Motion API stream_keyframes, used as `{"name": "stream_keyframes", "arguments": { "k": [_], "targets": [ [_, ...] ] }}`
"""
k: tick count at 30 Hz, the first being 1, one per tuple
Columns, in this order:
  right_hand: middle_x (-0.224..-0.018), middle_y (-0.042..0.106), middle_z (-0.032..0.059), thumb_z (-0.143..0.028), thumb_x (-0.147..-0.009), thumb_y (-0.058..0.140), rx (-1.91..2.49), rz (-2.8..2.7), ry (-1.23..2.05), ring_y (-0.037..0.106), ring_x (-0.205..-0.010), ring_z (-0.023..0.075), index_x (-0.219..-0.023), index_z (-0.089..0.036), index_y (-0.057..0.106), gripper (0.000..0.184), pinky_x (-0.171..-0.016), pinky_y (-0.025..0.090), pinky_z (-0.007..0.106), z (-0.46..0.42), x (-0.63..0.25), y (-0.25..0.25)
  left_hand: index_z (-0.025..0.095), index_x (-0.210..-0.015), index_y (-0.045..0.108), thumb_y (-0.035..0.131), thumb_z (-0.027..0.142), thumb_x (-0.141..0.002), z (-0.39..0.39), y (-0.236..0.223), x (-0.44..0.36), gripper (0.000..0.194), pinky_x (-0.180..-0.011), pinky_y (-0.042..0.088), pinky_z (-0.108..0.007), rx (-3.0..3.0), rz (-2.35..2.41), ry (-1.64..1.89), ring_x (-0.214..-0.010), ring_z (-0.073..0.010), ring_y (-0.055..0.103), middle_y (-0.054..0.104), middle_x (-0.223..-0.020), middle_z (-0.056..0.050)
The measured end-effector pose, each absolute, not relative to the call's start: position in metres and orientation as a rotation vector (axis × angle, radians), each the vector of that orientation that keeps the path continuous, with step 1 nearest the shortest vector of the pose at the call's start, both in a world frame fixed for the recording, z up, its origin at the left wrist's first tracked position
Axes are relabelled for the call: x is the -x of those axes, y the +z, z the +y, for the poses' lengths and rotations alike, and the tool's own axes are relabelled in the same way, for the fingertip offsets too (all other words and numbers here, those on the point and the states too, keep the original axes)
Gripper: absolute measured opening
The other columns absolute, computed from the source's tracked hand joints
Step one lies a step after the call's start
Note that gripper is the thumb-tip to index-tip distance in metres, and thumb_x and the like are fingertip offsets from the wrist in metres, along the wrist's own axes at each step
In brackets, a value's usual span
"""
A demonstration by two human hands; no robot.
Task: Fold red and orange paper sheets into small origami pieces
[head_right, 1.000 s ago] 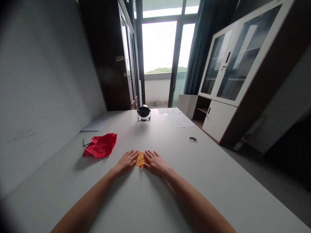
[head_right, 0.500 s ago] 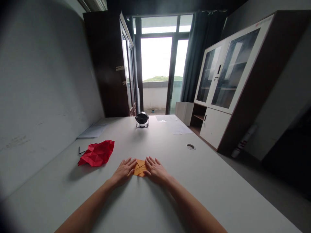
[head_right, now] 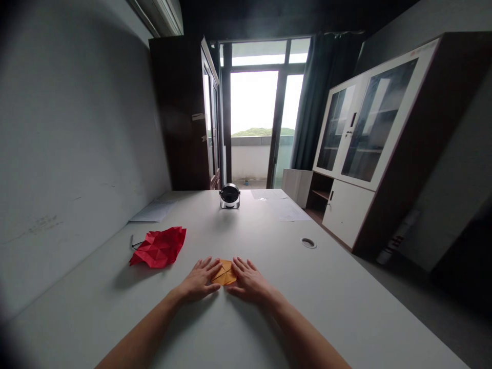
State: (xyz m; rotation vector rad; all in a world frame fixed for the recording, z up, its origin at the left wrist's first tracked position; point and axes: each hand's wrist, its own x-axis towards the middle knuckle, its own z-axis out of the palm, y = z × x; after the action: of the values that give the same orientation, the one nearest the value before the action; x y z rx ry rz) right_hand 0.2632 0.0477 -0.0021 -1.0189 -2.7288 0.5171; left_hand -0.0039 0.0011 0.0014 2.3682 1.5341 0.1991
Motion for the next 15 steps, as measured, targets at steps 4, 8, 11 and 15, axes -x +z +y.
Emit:
{"name": "stream_keyframes", "arguments": {
  "k": [4,8,11,15],
  "targets": [
    [-0.159,0.034,0.0133,-0.055,-0.088,0.059,0.987,-2.655,0.419,0.026,-0.15,0.0301,-0.156,-0.021,0.035,0.079,-0.123,0.015,0.052,0.047,-0.26,-0.005,0.034,-0.157,0.028,0.058,0.056,-0.085,0.003,0.002,0.005,0.081,-0.123,0.005,-0.056,-2.35,1.524,0.19,-0.154,-0.0335,0.008,0.017,-0.166,0.0],
    [-0.143,0.057,0.0087,-0.025,-0.087,0.057,0.83,-2.566,0.298,0.048,-0.137,0.025,-0.135,-0.025,0.059,0.048,-0.119,0.029,0.048,0.044,-0.25,-0.007,0.035,-0.155,0.031,0.058,0.047,-0.086,0.003,0.002,0.004,0.075,-0.123,0.007,-0.055,-2.349,1.541,0.228,-0.153,-0.0323,0.012,0.021,-0.165,0.001],
    [-0.129,0.067,0.0048,-0.017,-0.09,0.051,0.72,-2.508,0.27,0.059,-0.124,0.0198,-0.115,-0.027,0.069,0.032,-0.109,0.042,0.038,0.043,-0.245,-0.006,0.035,-0.154,0.034,0.055,0.045,-0.088,0.002,0.003,0.003,0.07,-0.123,0.009,-0.055,-2.355,1.545,0.263,-0.152,-0.0317,0.016,0.025,-0.164,0.001],
    [-0.119,0.071,0.0023,-0.021,-0.096,0.051,0.701,-2.506,0.256,0.063,-0.117,0.019,-0.105,-0.028,0.072,0.024,-0.103,0.046,0.034,0.041,-0.244,-0.002,0.035,-0.153,0.037,0.058,0.052,-0.087,0.002,0.003,0.005,0.071,-0.123,0.009,-0.058,-2.373,1.515,0.273,-0.152,-0.0334,0.016,0.025,-0.164,-0.001]
  ]
}}
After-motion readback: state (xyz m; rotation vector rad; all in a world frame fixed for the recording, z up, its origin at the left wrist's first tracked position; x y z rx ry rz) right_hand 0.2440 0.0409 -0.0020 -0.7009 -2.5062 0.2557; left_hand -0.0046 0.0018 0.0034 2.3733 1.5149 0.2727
